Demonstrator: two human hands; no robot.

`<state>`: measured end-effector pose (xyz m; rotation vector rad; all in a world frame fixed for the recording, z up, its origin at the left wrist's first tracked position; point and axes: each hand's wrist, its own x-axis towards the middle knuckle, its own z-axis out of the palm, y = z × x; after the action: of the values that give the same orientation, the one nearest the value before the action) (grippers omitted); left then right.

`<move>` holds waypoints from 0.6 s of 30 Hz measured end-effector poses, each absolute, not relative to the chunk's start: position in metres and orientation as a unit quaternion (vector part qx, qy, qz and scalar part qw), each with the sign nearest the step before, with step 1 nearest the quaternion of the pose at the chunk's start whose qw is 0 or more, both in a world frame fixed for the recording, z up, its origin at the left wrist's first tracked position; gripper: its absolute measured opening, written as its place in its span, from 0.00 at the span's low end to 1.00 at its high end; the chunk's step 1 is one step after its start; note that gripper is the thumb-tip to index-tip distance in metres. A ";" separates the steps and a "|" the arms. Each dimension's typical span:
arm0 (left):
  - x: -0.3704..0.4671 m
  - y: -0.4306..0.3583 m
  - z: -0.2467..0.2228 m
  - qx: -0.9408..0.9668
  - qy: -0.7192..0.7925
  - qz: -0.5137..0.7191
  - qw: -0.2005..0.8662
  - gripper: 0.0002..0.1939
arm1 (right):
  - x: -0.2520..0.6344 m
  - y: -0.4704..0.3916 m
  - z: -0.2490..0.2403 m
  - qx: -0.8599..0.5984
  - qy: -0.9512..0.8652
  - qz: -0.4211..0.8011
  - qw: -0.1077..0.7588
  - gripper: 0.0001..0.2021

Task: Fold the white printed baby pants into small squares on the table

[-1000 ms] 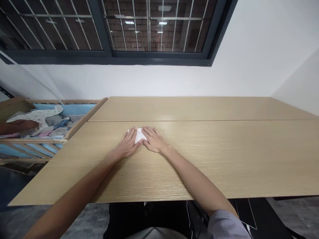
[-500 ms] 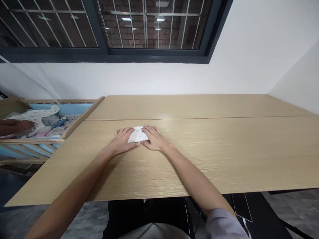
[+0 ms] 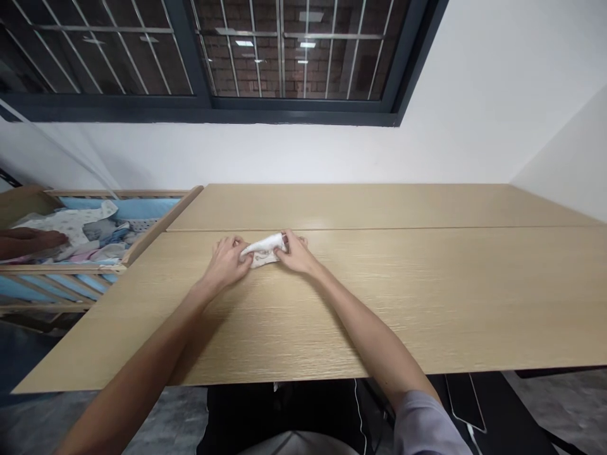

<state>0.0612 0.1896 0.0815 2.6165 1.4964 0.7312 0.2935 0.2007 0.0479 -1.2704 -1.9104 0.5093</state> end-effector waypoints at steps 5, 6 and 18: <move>0.062 0.183 0.096 0.769 0.492 0.330 0.240 0.22 | 0.295 0.206 0.082 -0.462 -0.696 0.319 0.447 0.24; 0.062 0.182 0.095 0.751 0.499 0.330 0.278 0.27 | 0.296 0.208 0.086 -0.475 -0.691 0.330 0.434 0.26; 0.081 0.169 0.071 0.769 0.605 0.112 0.174 0.24 | 0.295 0.247 0.038 -0.536 -0.686 0.331 0.364 0.26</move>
<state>0.0810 0.1694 0.0712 2.1795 1.7147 0.3173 0.2948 0.2471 0.0383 -1.3801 -1.7652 0.8518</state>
